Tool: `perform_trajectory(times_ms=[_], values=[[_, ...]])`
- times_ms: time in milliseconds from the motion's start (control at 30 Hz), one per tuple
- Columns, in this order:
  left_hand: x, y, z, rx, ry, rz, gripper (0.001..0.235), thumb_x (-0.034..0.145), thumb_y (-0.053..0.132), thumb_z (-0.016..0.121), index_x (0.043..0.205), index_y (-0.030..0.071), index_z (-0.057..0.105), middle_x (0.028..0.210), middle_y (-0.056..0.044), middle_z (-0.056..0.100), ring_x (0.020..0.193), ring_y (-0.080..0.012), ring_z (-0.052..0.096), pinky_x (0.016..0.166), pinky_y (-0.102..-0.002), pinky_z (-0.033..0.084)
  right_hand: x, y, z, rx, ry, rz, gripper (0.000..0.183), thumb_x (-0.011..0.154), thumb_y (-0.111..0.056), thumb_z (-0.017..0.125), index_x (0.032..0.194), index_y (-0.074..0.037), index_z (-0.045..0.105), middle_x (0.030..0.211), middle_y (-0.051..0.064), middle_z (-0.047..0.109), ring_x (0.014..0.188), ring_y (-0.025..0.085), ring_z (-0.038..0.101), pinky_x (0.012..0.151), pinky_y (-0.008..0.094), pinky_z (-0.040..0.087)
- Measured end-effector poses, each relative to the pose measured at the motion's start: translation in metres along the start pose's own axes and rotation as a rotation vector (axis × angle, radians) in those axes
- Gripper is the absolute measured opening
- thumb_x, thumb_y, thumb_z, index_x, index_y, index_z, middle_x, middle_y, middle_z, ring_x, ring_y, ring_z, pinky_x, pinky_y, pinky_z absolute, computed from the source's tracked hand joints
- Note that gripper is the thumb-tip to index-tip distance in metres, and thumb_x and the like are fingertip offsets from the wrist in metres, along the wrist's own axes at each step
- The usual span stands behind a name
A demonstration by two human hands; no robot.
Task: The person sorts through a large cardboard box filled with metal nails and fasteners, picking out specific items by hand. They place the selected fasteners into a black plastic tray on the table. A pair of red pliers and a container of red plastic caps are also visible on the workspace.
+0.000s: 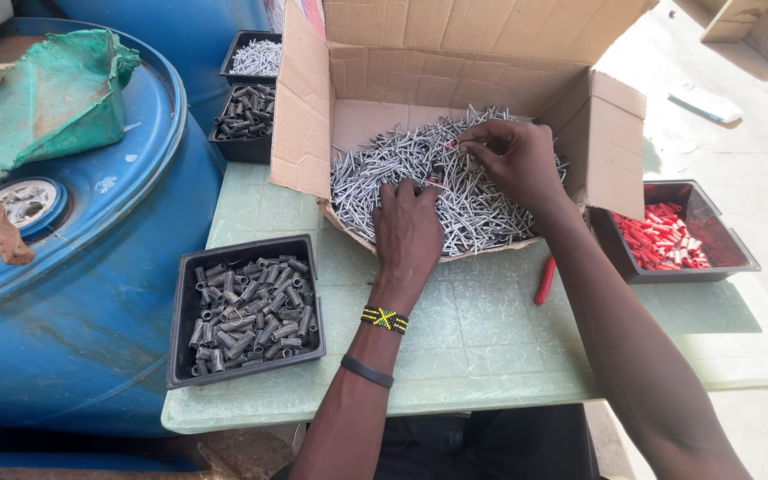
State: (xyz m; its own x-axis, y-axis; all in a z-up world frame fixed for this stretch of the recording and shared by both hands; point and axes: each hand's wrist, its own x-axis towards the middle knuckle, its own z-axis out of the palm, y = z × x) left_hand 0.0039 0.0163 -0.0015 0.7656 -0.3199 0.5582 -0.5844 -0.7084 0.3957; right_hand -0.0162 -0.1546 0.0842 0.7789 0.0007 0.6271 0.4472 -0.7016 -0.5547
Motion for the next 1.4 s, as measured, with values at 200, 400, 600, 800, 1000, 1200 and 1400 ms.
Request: perform_trajectory(times_ms=[200, 400, 600, 800, 1000, 1200, 1400], values=[[0.009, -0.006, 0.011, 0.005, -0.032, -0.013, 0.028, 0.083, 0.008, 0.064, 0.107, 0.016, 0.075, 0.109, -0.01, 0.06, 0.109, -0.0353, 0.057, 0.076, -0.056, 0.056, 0.002, -0.003, 0.006, 0.05, 0.01, -0.085, 0.022, 0.093, 0.014, 0.07, 0.106, -0.001, 0.079, 0.091, 0.019, 0.076, 0.095, 0.036, 0.074, 0.084, 0.044, 0.061], [0.011, -0.009, 0.013, 0.023, -0.092, 0.017, 0.032, 0.085, 0.008, 0.061, 0.112, 0.018, 0.076, 0.112, -0.01, 0.059, 0.111, -0.036, 0.056, 0.079, -0.056, 0.056, -0.032, -0.042, -0.03, -0.028, 0.185, -0.126, 0.018, 0.093, 0.004, 0.081, 0.108, -0.006, 0.08, 0.098, 0.009, 0.078, 0.094, 0.026, 0.076, 0.088, 0.037, 0.061], [0.011, 0.002, -0.005, 0.069, -0.112, 0.016, 0.051, 0.09, -0.002, 0.05, 0.132, 0.018, 0.069, 0.119, -0.017, 0.06, 0.105, -0.0373, 0.053, 0.076, -0.055, 0.051, -0.091, 0.0, -0.159, -0.325, 0.463, -0.171, 0.003, 0.122, 0.015, 0.072, 0.123, 0.012, 0.073, 0.117, 0.022, 0.074, 0.112, 0.028, 0.073, 0.098, 0.037, 0.061], [0.007, 0.005, -0.004, 0.157, -0.066, 0.036, 0.038, 0.093, 0.005, 0.054, 0.126, 0.017, 0.071, 0.112, -0.015, 0.061, 0.103, -0.0345, 0.053, 0.073, -0.049, 0.052, -0.119, 0.037, -0.203, -0.748, 0.103, 0.206, 0.029, 0.098, -0.015, 0.068, 0.124, -0.016, 0.08, 0.109, 0.009, 0.077, 0.11, 0.019, 0.07, 0.105, 0.032, 0.045], [0.002, 0.006, -0.004, 0.095, -0.027, 0.019, 0.043, 0.086, -0.003, 0.056, 0.122, 0.018, 0.069, 0.112, -0.014, 0.061, 0.104, -0.0363, 0.052, 0.072, -0.052, 0.05, -0.064, -0.049, -0.113, -0.127, 0.025, -0.104, 0.038, 0.087, 0.025, 0.056, 0.109, 0.002, 0.076, 0.105, 0.014, 0.076, 0.094, 0.018, 0.073, 0.089, 0.027, 0.061], [-0.004, -0.008, 0.011, 0.017, 0.086, 0.041, 0.019, 0.081, 0.004, 0.063, 0.095, 0.017, 0.066, 0.1, -0.008, 0.057, 0.102, -0.0358, 0.058, 0.073, -0.052, 0.055, -0.006, -0.056, 0.001, -0.125, -0.349, -0.123, 0.025, 0.081, 0.011, 0.064, 0.1, 0.002, 0.076, 0.089, 0.02, 0.077, 0.084, 0.041, 0.076, 0.08, 0.051, 0.06], [-0.004, -0.001, 0.011, -0.01, 0.156, -0.048, 0.01, 0.086, 0.008, 0.06, 0.088, 0.013, 0.052, 0.089, -0.008, 0.055, 0.094, -0.0353, 0.062, 0.069, -0.05, 0.057, 0.02, -0.006, 0.031, -0.62, -0.447, 0.004, 0.025, 0.084, -0.01, 0.069, 0.108, -0.014, 0.074, 0.096, 0.001, 0.079, 0.098, 0.034, 0.074, 0.091, 0.055, 0.055]])
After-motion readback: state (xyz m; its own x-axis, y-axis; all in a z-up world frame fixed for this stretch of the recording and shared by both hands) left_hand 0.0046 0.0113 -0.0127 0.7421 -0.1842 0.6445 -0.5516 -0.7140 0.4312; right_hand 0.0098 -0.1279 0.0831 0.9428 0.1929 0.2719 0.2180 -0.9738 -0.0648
